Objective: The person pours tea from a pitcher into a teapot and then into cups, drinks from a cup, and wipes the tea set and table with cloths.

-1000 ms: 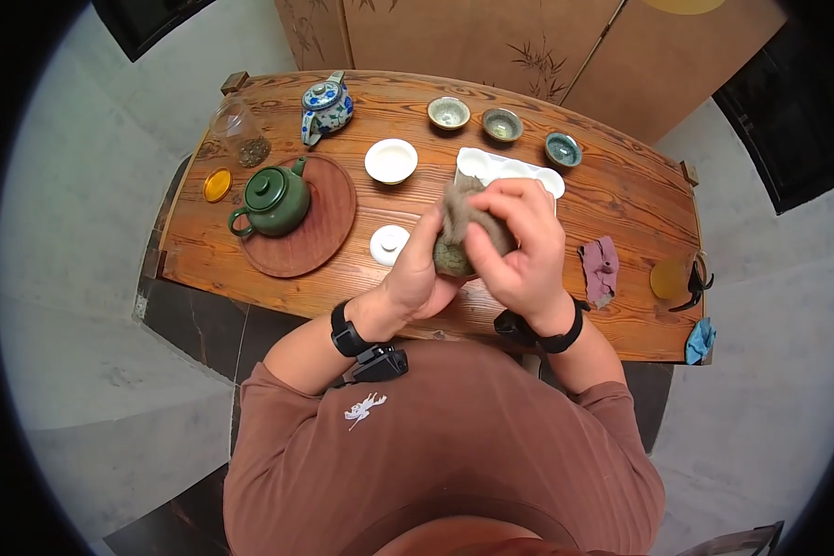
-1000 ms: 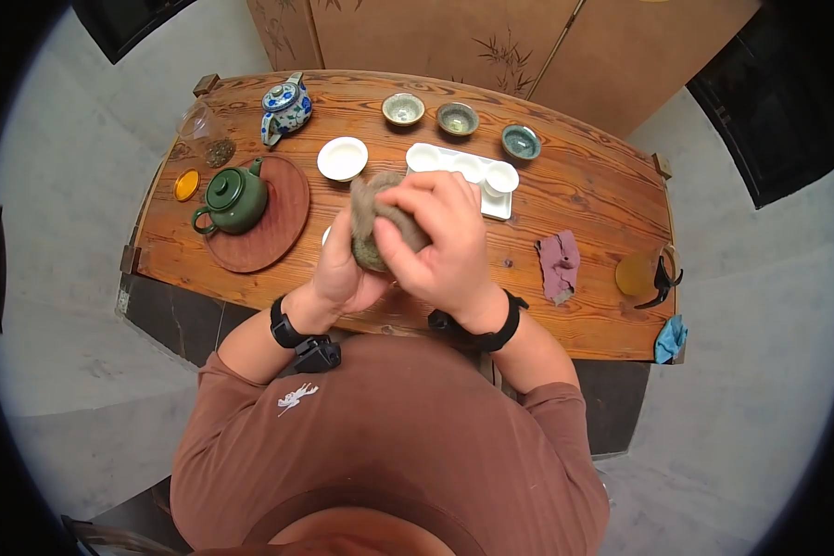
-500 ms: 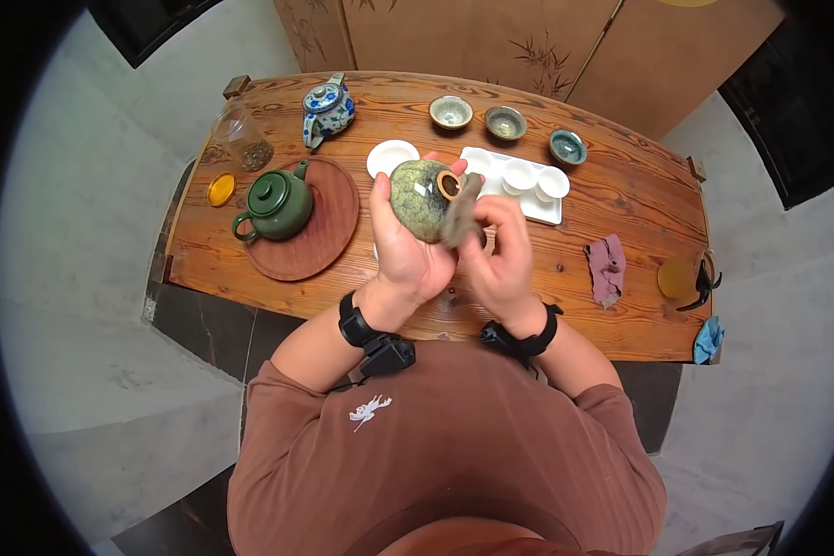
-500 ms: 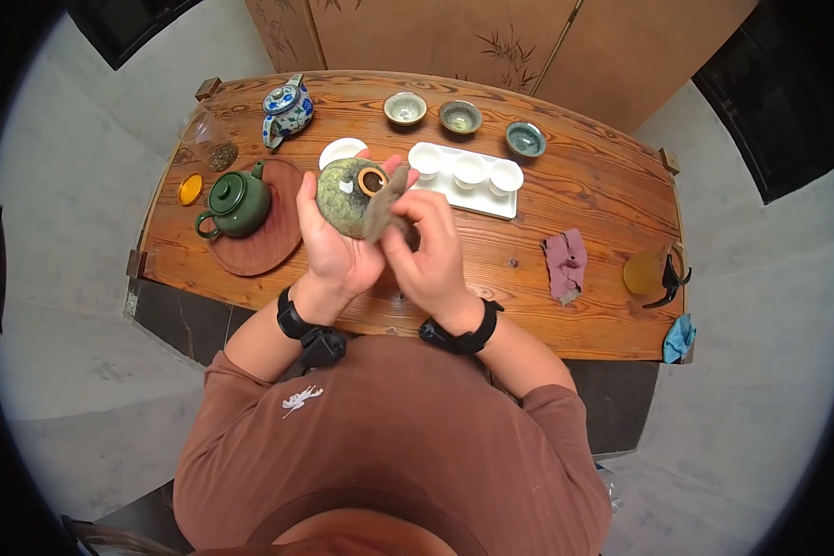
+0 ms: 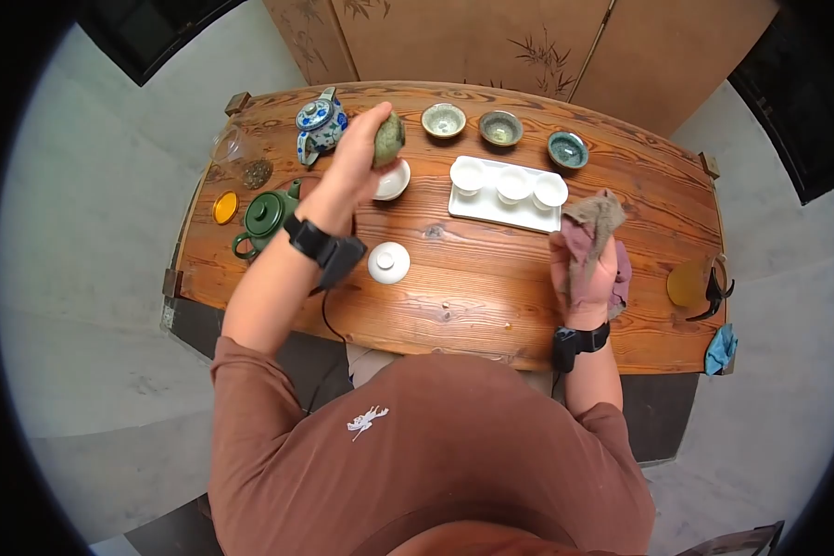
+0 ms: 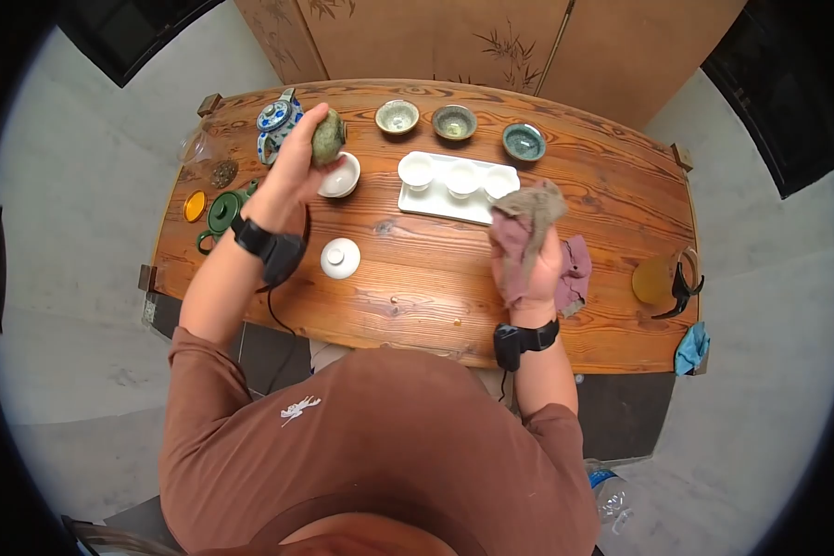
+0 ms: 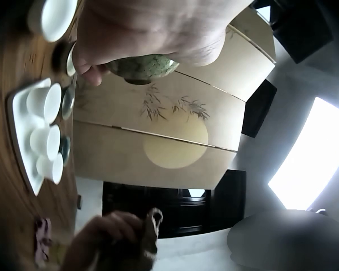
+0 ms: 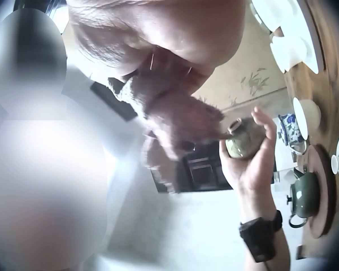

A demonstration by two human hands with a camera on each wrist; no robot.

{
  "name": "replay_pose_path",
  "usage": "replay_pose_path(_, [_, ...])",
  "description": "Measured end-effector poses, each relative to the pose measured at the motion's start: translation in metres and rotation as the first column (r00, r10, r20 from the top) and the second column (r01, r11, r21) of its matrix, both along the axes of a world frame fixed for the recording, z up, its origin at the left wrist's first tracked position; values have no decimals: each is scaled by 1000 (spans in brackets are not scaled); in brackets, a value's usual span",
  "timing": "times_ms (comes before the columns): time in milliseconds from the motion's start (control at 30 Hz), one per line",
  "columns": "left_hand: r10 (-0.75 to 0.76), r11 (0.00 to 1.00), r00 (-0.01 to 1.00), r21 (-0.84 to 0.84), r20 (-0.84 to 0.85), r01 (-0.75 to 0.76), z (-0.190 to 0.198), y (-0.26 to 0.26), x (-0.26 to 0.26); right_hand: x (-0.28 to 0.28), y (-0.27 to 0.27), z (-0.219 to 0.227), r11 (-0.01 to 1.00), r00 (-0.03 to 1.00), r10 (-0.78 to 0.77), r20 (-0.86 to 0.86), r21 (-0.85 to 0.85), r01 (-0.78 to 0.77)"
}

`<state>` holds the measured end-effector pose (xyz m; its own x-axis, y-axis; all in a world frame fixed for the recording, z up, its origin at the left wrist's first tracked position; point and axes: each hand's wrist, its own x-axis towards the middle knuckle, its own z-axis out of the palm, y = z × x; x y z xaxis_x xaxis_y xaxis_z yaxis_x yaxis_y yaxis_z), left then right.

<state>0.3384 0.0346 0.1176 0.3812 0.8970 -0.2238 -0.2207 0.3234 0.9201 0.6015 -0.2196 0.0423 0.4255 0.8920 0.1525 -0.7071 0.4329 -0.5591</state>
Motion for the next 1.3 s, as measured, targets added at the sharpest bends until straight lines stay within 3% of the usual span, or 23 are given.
replay_pose_path(67, [101,985,965,159,-243,-63,-5,35,6,21,-6,-10,996,994,58,-90,78,-51])
replay_pose_path(100, [117,965,908,262,-403,-8,-12,54,6,28,-10,-13,990,987,88,-132,119,-72])
replay_pose_path(200, [237,860,607,455,-758,233,-30,98,8,31,-14,-2,997,967,23,-255,74,-4])
replay_pose_path(300, [299,782,383,454,-874,426,-54,122,13,25,-17,7,997,955,-75,-289,-36,67])
replay_pose_path(433, [327,776,253,411,-911,477,-79,135,19,17,-15,9,978,939,-173,-299,-165,127])
replay_pose_path(533, [276,794,265,374,-924,480,-90,145,18,19,-20,-2,990,965,-89,-248,-131,57])
replay_pose_path(633, [241,791,236,331,-941,515,-91,146,21,25,-22,-18,984,942,155,-297,133,-120])
replay_pose_path(733, [232,778,230,322,-945,539,-89,145,23,16,-21,-13,997,943,80,-322,42,-70])
replay_pose_path(900, [160,713,283,309,-946,629,-87,152,17,12,-21,-16,995,932,98,-350,68,-79])
replay_pose_path(1000, [122,682,185,217,-975,698,-70,144,20,8,-19,-12,998,925,54,-376,9,-54])
replay_pose_path(1033, [153,658,189,242,-970,713,-70,147,23,7,-19,-11,999,922,29,-387,-23,-41])
replay_pose_path(1133, [275,558,149,284,-950,780,-63,141,35,10,-18,-13,981,920,176,-349,134,-137])
replay_pose_path(1233, [310,377,242,352,-920,857,-41,116,65,6,-19,-3,998,926,61,-372,5,-64])
replay_pose_path(1300, [200,370,268,326,-943,870,-38,106,87,5,-19,-6,998,922,52,-385,-9,-60])
